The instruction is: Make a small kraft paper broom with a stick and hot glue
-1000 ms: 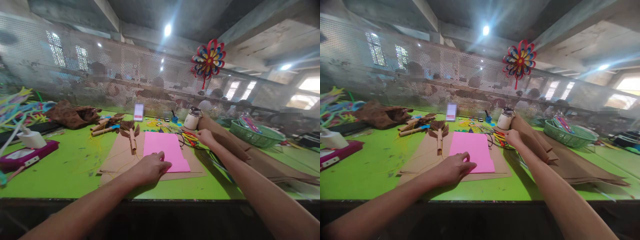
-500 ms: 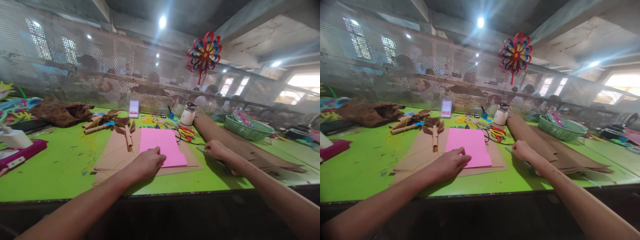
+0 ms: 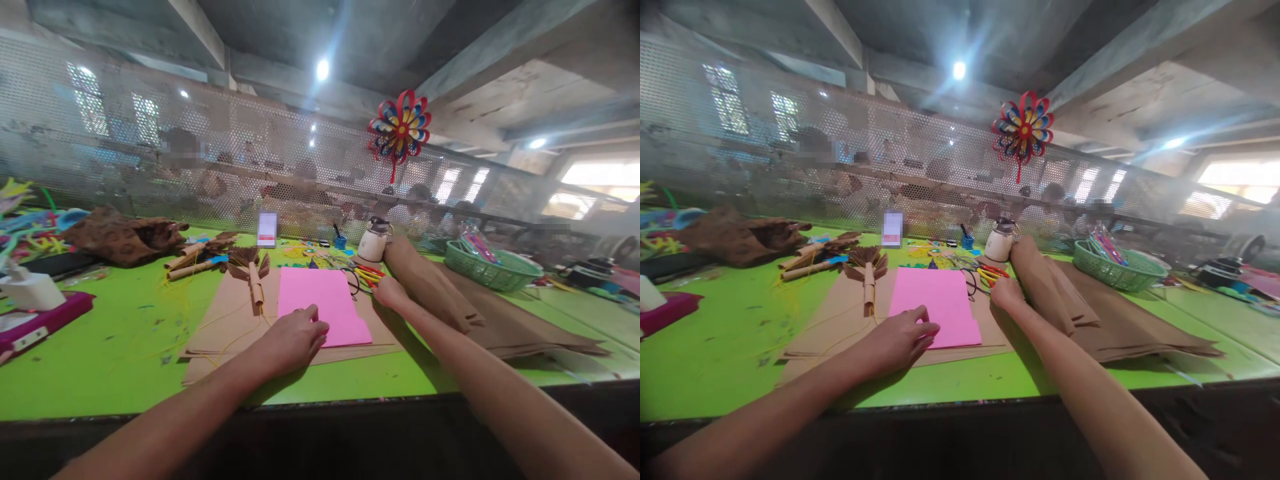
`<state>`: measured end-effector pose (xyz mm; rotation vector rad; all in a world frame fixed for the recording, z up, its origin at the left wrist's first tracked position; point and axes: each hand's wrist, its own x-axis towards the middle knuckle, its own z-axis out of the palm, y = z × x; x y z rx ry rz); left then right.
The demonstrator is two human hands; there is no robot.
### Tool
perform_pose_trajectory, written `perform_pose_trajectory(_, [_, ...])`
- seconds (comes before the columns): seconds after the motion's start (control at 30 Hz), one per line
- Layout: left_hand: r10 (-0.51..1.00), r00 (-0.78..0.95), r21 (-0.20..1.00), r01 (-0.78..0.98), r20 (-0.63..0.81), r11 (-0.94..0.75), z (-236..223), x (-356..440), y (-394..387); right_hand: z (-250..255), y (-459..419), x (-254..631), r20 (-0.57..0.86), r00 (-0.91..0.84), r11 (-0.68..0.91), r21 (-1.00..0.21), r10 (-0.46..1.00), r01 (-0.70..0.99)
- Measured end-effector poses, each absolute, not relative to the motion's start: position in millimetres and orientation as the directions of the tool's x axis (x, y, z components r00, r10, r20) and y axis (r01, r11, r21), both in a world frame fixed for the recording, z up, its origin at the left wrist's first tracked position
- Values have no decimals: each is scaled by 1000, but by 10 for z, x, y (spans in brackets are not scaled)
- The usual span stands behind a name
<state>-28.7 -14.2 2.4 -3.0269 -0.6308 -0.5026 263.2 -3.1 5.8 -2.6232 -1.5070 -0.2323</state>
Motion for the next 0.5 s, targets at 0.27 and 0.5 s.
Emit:
perform_pose_trajectory(0.27, [386,864,68,385,323,-920,13,-303,-158,11,36,2633,223,597,-605,-36,771,795])
perform_pose_trajectory(0.5, [375,860,79,372,345,-925,-19,-305,-147,296,-1,2952,213,559,-571,-4,801,821])
